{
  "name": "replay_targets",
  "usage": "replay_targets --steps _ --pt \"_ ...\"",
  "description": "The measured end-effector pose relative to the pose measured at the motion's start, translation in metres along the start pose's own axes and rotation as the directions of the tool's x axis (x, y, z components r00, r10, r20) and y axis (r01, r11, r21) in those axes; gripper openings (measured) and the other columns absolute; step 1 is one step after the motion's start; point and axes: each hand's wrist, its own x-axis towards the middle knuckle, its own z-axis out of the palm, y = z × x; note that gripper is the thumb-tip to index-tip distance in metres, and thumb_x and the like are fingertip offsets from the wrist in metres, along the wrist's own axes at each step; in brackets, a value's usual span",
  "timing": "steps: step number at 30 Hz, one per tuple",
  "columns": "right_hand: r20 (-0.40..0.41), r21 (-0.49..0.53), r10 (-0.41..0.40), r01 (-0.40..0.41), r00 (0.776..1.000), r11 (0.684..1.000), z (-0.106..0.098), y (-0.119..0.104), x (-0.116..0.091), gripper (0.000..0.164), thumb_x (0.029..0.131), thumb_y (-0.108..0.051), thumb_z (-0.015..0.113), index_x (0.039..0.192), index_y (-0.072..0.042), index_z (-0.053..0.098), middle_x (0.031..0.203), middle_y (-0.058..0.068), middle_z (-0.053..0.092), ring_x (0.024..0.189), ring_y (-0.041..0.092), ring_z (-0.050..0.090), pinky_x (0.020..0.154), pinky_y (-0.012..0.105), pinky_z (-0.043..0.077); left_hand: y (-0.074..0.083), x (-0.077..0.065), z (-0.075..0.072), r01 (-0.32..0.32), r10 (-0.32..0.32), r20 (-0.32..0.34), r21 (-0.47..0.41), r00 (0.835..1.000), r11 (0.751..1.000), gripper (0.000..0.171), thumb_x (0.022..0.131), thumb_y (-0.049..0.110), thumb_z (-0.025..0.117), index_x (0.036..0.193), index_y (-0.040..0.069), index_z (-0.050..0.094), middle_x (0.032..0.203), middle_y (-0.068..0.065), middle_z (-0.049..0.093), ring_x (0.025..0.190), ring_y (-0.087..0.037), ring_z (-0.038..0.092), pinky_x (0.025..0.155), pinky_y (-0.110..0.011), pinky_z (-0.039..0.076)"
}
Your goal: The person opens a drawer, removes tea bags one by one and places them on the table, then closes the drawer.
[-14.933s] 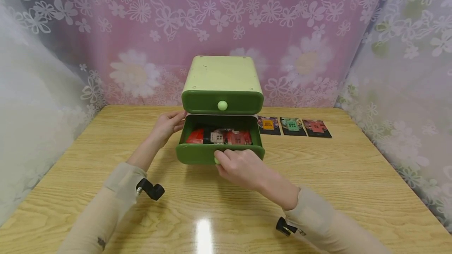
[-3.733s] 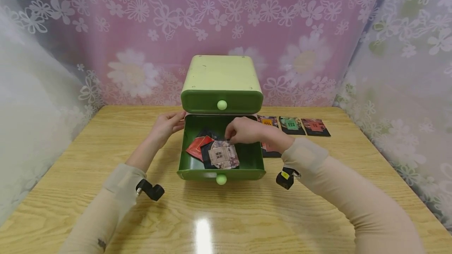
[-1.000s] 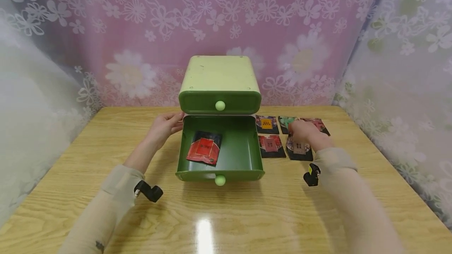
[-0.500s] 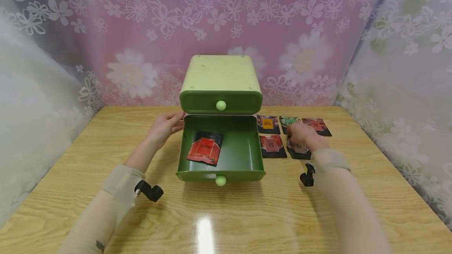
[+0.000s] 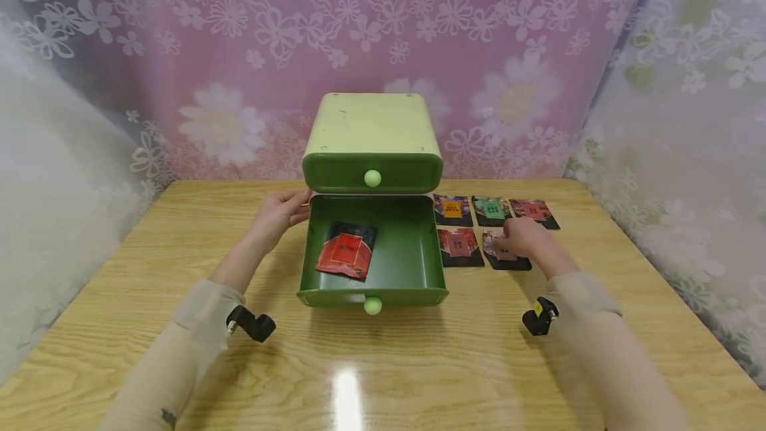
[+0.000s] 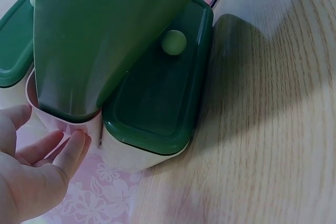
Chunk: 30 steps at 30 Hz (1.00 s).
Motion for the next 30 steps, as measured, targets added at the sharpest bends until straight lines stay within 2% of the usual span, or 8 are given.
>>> replay_targets --steps 4,8,12,18,25,30 --pt "0.025 0.031 -0.02 0.02 0.999 0.999 0.007 0.0 -0.007 0.043 0.088 -0.037 0.052 0.091 0.005 0.056 0.071 0.005 0.056 0.06 0.017 0.049 0.051 0.036 0.046 0.001 -0.001 -0.002 0.007 -0.007 -0.009 0.0 1.0 1.0 0.047 0.089 0.027 0.053 0.12 -0.007 0.043 0.123 -0.019 0.044 0.101 -0.025 0.05 0.086 -0.027 0.047" --pt "-0.023 0.014 -0.03 0.031 0.999 0.999 0.013 0.001 -0.008 0.037 0.086 -0.035 0.055 0.084 0.002 0.056 0.063 0.003 0.052 0.054 0.015 0.045 0.047 0.032 0.041 0.0 -0.001 -0.002 0.01 -0.01 -0.015 -0.015 1.0 1.0 0.047 0.089 0.026 0.053 0.12 -0.007 0.043 0.122 -0.019 0.045 0.1 -0.025 0.051 0.086 -0.027 0.047" --pt "-0.037 0.014 -0.024 0.025 0.999 1.0 0.015 0.003 -0.006 0.032 0.086 -0.034 0.056 0.074 -0.004 0.054 0.056 0.002 0.046 0.049 0.016 0.039 0.045 0.029 0.033 0.0 -0.001 -0.001 0.014 -0.014 -0.017 -0.019 1.0 1.0 0.047 0.089 0.026 0.053 0.12 -0.008 0.043 0.123 -0.019 0.044 0.1 -0.025 0.051 0.086 -0.027 0.047" --pt "-0.054 0.007 -0.023 0.023 0.998 1.0 0.016 0.006 0.0 0.035 0.088 -0.032 0.053 0.06 -0.012 0.047 0.051 0.0 0.037 0.045 0.013 0.032 0.043 0.027 0.027 0.001 -0.001 0.0 0.018 -0.018 -0.019 -0.01 1.0 1.0 0.047 0.089 0.027 0.053 0.12 -0.007 0.044 0.123 -0.018 0.044 0.1 -0.024 0.051 0.086 -0.027 0.046" --pt "-0.048 -0.004 0.013 -0.013 0.999 1.0 0.014 0.004 0.002 0.036 0.089 -0.032 0.052 0.06 -0.011 0.047 0.054 0.002 0.039 0.059 0.02 0.034 0.05 0.031 0.03 0.001 0.0 0.001 0.01 -0.011 -0.023 -0.005 1.0 1.0 0.047 0.089 0.028 0.053 0.12 -0.006 0.044 0.122 -0.018 0.045 0.099 -0.023 0.051 0.089 -0.031 0.045" --pt "-0.063 -0.005 0.012 -0.012 0.998 1.0 0.015 0.007 0.004 0.033 0.089 -0.03 0.052 0.064 -0.008 0.05 0.056 0.002 0.041 0.056 0.02 0.037 0.049 0.031 0.032 0.0 -0.001 0.001 0.011 -0.011 -0.021 -0.001 1.0 1.0 0.047 0.089 0.028 0.054 0.12 -0.005 0.045 0.122 -0.018 0.045 0.099 -0.023 0.051 0.088 -0.029 0.046"
